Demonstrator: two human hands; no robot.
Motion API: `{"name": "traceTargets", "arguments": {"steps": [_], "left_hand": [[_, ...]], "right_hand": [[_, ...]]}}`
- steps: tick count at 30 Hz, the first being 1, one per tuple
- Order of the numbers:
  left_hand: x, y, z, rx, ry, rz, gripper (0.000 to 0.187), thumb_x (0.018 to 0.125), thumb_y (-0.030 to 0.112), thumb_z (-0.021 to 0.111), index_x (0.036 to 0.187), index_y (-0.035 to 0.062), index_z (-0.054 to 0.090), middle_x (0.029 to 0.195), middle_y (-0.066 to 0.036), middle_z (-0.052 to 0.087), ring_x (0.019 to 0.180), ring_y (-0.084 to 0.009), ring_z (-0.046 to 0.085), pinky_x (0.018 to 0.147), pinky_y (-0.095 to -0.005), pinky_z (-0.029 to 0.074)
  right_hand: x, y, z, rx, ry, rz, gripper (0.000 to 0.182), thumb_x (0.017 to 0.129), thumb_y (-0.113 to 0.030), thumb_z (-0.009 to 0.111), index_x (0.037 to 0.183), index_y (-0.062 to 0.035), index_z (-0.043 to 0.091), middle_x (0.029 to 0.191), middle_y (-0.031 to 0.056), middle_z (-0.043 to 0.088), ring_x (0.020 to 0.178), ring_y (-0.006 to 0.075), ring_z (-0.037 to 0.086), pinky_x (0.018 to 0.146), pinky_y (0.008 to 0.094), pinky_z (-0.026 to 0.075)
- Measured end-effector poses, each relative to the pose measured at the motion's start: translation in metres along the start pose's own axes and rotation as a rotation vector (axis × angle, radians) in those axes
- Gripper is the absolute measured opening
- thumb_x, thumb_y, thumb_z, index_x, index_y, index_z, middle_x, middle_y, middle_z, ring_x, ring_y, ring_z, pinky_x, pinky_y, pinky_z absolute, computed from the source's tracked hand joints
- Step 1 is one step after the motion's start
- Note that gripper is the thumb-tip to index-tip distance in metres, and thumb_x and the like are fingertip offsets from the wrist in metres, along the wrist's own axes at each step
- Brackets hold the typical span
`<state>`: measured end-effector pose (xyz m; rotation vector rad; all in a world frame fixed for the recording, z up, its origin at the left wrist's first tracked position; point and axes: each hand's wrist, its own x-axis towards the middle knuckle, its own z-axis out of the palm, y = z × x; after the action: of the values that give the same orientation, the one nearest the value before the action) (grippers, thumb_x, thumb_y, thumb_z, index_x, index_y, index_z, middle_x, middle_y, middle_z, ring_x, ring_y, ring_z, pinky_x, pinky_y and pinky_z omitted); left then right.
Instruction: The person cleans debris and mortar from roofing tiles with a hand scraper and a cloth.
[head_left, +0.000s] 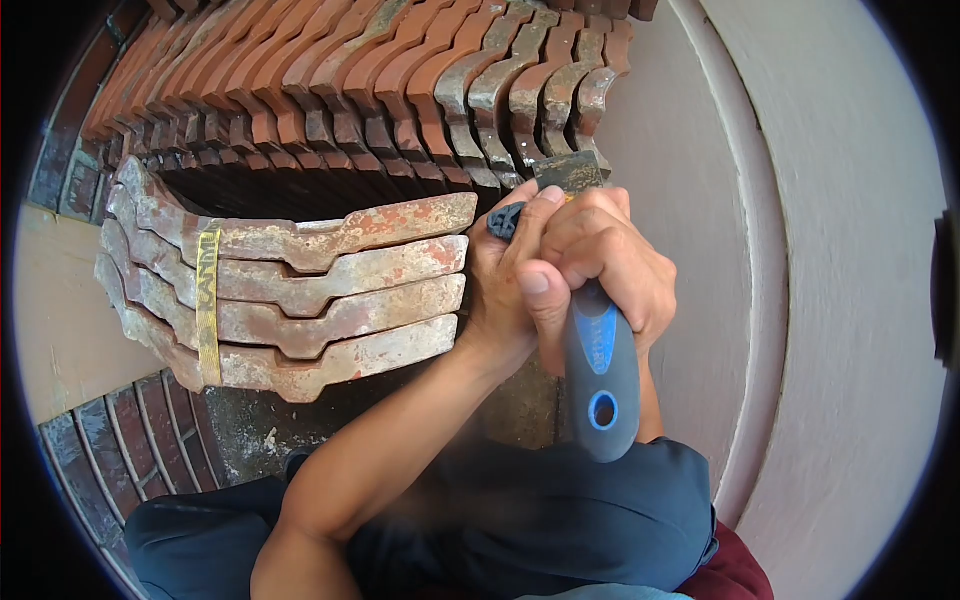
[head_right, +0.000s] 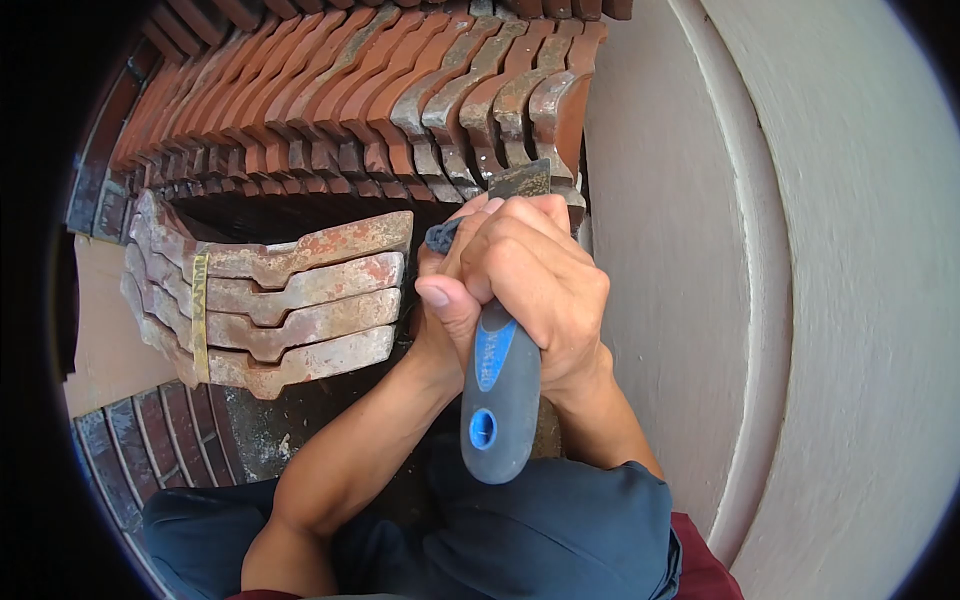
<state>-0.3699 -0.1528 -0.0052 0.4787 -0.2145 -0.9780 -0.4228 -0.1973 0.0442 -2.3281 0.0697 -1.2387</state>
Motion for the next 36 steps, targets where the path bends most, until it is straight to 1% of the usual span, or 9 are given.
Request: {"name": "traceTargets", "arguments": {"steps": [11, 13, 14, 17, 25, 31, 33, 35, 36], "left_hand": [[0.000, 0.007, 0.002, 0.026, 0.011, -0.005, 0.023, 0.100, 0.022, 0.057, 0.082, 0.0083, 0.054, 0.074, 0.004, 0.049, 0.067, -0.0049, 0.046, 0.059, -0.0242, 0.039], [0.001, -0.012, -0.008, 0.078, -0.008, 0.134, 0.023, 0.099, 0.022, 0.058, 0.082, 0.0079, 0.054, 0.074, 0.004, 0.050, 0.067, -0.0047, 0.046, 0.058, -0.0243, 0.039], [-0.005, 0.001, -0.006, 0.240, -0.026, -0.031, 0.035, 0.106, 0.028, 0.042, 0.085, 0.0032, 0.057, 0.078, -0.001, 0.055, 0.070, -0.0079, 0.054, 0.066, -0.0261, 0.047], [-0.003, -0.003, 0.000, 0.086, 0.043, 0.060, 0.024, 0.099, 0.022, 0.059, 0.080, 0.0079, 0.055, 0.070, 0.006, 0.048, 0.064, -0.0040, 0.044, 0.055, -0.0239, 0.037], [-0.007, -0.005, -0.001, 0.276, 0.078, 0.088, 0.025, 0.100, 0.021, 0.056, 0.080, 0.0062, 0.056, 0.069, 0.005, 0.049, 0.064, -0.0044, 0.045, 0.056, -0.0237, 0.037], [-0.010, -0.006, 0.001, 0.235, 0.056, 0.103, 0.027, 0.101, 0.022, 0.054, 0.080, 0.0064, 0.056, 0.071, 0.004, 0.050, 0.066, -0.0047, 0.046, 0.058, -0.0238, 0.039], [-0.013, -0.005, -0.014, 0.759, -0.015, 0.327, 0.029, 0.101, 0.027, 0.050, 0.100, -0.0009, 0.058, 0.092, -0.007, 0.061, 0.080, -0.0153, 0.060, 0.073, -0.0308, 0.049], [-0.013, -0.004, -0.015, 0.687, -0.032, 0.291, 0.030, 0.101, 0.028, 0.051, 0.101, -0.0009, 0.058, 0.092, -0.007, 0.061, 0.080, -0.0154, 0.060, 0.073, -0.0305, 0.050], [-0.009, -0.002, -0.010, 0.355, -0.007, 0.147, 0.025, 0.100, 0.026, 0.054, 0.092, 0.0027, 0.057, 0.082, -0.002, 0.055, 0.073, -0.0102, 0.053, 0.066, -0.0268, 0.045]], "right_hand": [[-0.003, 0.005, 0.006, -0.026, 0.004, 0.009, 0.035, 0.077, -0.011, 0.081, 0.066, -0.0044, 0.048, 0.064, 0.0079, 0.051, 0.057, 0.0238, 0.051, 0.059, 0.0330, 0.039], [-0.006, 0.004, 0.000, -0.031, 0.005, -0.021, 0.036, 0.078, -0.012, 0.082, 0.066, -0.0047, 0.049, 0.063, 0.0075, 0.053, 0.057, 0.0222, 0.051, 0.058, 0.0316, 0.037], [-0.007, -0.001, -0.001, -0.023, 0.018, -0.007, 0.036, 0.078, -0.013, 0.082, 0.066, -0.0048, 0.049, 0.063, 0.0074, 0.053, 0.057, 0.0219, 0.051, 0.058, 0.0314, 0.037], [-0.011, 0.000, 0.000, -0.015, 0.049, -0.023, 0.036, 0.079, -0.014, 0.082, 0.067, -0.0049, 0.049, 0.063, 0.0066, 0.053, 0.057, 0.0214, 0.052, 0.059, 0.0315, 0.037], [-0.014, 0.002, -0.004, 0.030, 0.029, -0.073, 0.037, 0.078, -0.018, 0.084, 0.069, -0.0049, 0.051, 0.064, 0.0059, 0.053, 0.058, 0.0218, 0.052, 0.061, 0.0329, 0.038], [-0.017, 0.007, -0.007, 0.046, 0.011, -0.141, 0.039, 0.090, -0.026, 0.075, 0.072, -0.0055, 0.047, 0.063, 0.0063, 0.053, 0.059, 0.0194, 0.053, 0.062, 0.0346, 0.039], [-0.015, 0.008, -0.006, 0.063, 0.010, -0.127, 0.039, 0.082, -0.023, 0.081, 0.069, -0.0054, 0.049, 0.064, 0.0060, 0.053, 0.058, 0.0215, 0.052, 0.061, 0.0346, 0.037], [-0.014, 0.008, -0.004, 0.058, 0.004, -0.111, 0.039, 0.078, -0.021, 0.083, 0.067, -0.0053, 0.050, 0.065, 0.0059, 0.053, 0.057, 0.0228, 0.051, 0.060, 0.0348, 0.037], [-0.013, 0.008, -0.003, 0.048, -0.003, -0.103, 0.039, 0.078, -0.021, 0.083, 0.067, -0.0052, 0.050, 0.065, 0.0060, 0.053, 0.057, 0.0230, 0.051, 0.060, 0.0349, 0.037]]}}
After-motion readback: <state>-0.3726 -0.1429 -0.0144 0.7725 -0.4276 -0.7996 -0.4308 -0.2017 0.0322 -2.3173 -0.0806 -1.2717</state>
